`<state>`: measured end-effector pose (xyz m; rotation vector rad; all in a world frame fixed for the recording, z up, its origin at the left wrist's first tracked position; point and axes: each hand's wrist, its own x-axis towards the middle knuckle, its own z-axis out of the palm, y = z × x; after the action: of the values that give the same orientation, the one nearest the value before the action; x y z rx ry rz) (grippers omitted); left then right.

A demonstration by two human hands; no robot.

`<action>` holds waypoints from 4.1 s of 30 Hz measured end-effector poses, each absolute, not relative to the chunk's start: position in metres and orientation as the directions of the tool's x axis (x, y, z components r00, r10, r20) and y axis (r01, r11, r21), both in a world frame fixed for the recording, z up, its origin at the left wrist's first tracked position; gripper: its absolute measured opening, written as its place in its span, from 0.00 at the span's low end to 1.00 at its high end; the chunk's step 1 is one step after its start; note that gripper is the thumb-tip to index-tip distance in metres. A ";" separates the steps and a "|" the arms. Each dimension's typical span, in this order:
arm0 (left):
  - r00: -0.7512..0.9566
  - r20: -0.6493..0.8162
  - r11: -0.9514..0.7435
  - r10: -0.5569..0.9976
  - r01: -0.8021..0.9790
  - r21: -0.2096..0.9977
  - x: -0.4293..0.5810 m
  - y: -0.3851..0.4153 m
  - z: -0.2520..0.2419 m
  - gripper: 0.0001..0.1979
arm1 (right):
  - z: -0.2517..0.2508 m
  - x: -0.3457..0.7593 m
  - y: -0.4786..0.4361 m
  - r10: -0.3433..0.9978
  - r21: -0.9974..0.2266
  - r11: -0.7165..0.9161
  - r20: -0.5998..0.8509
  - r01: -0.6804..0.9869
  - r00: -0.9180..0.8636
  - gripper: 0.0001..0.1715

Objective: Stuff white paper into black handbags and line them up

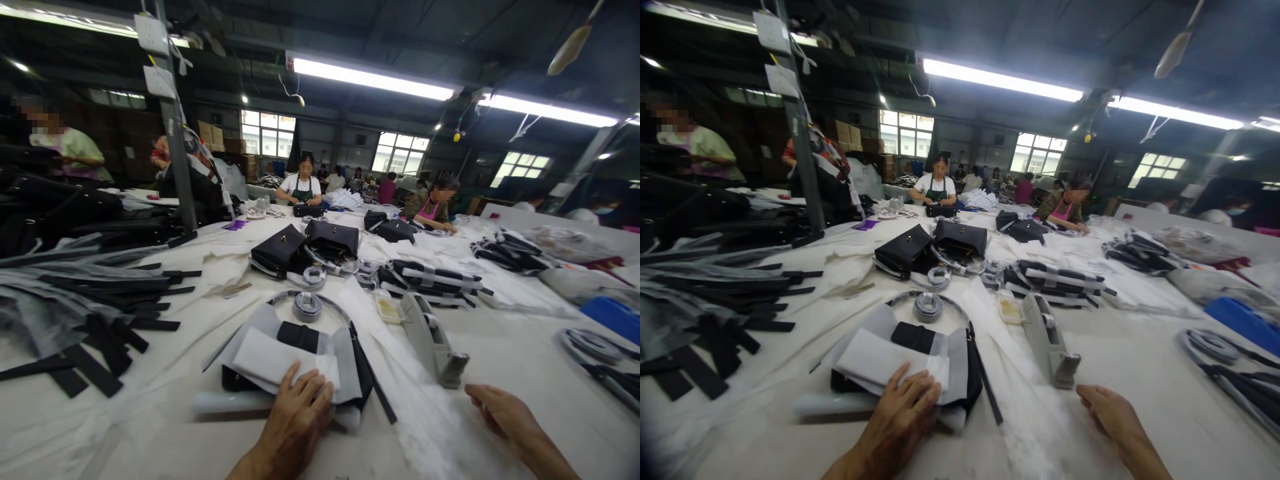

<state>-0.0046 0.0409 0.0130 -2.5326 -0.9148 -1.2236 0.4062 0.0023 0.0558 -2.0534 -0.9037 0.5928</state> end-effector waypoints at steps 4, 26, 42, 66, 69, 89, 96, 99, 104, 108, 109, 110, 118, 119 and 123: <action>0.475 0.741 -0.796 0.475 0.590 0.133 -0.005 0.036 0.019 0.12 | 0.077 0.385 -0.003 0.821 -0.794 -0.412 -0.110 0.447 0.561 0.21; 0.505 0.691 -0.797 0.517 0.578 0.173 -0.005 0.039 0.008 0.13 | 0.137 0.128 0.164 0.652 -0.303 0.438 -0.541 0.846 -0.531 0.15; 0.473 0.737 -0.793 0.483 0.594 0.138 -0.004 0.042 0.013 0.10 | 0.123 0.168 0.188 0.822 -0.136 0.451 -0.321 0.882 -0.470 0.55; 0.553 0.642 -0.783 0.531 0.610 0.123 -0.007 0.041 0.012 0.12 | 0.104 0.146 0.112 0.890 -0.511 0.450 0.196 0.732 -0.411 0.21; 0.605 0.651 -0.803 0.458 0.596 0.011 -0.009 0.044 0.012 0.15 | 0.082 0.125 0.094 0.895 -0.697 0.416 0.199 0.584 -0.400 0.24; 0.202 0.383 -0.407 0.901 0.696 0.592 -0.115 0.035 0.084 0.16 | 0.082 0.141 0.069 0.815 -0.383 0.564 0.111 0.732 -0.569 0.35; 0.248 0.299 -0.360 0.921 0.833 0.419 -0.106 0.022 0.109 0.13 | 0.071 0.119 0.053 0.777 -0.335 0.629 0.276 0.701 -0.566 0.26; 0.367 0.371 -0.475 0.853 0.841 0.259 -0.104 0.040 0.115 0.10 | 0.064 0.112 0.051 0.799 -0.323 0.600 0.287 0.732 -0.529 0.24; 0.476 0.151 -0.499 0.866 0.839 0.218 -0.101 0.054 0.097 0.06 | 0.062 0.111 0.049 0.768 -0.232 0.639 0.253 0.733 -0.589 0.24; 0.486 0.145 -0.507 0.862 0.829 0.235 -0.112 0.046 0.082 0.08 | 0.060 0.110 0.048 0.719 -0.203 0.693 0.258 0.692 -0.645 0.32; 0.512 0.164 -0.537 0.843 0.811 0.232 -0.115 0.042 0.079 0.08 | 0.058 0.110 0.047 0.715 -0.200 0.696 0.268 0.689 -0.645 0.31; 0.545 0.193 -0.577 0.816 0.788 0.216 -0.119 0.037 0.076 0.15 | 0.057 0.110 0.047 0.712 -0.195 0.699 0.277 0.688 -0.645 0.31; 0.628 0.442 -0.670 0.640 0.738 -0.079 -0.124 0.018 0.047 0.36 | 0.052 0.112 0.046 0.688 -0.172 0.718 0.319 0.674 -0.651 0.31; 0.630 0.456 -0.677 0.628 0.732 -0.079 -0.124 0.020 0.048 0.33 | 0.052 0.113 0.046 0.681 -0.175 0.725 0.323 0.666 -0.656 0.33; 0.600 0.451 -0.682 0.661 0.731 0.027 -0.123 0.028 0.051 0.25 | 0.056 0.116 0.046 0.641 -0.171 0.764 0.313 0.622 -0.701 0.42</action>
<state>-0.1230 0.0281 0.0512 -2.6635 -1.1683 -0.6517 0.1163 0.0456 0.0559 -0.9682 -2.6057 0.0732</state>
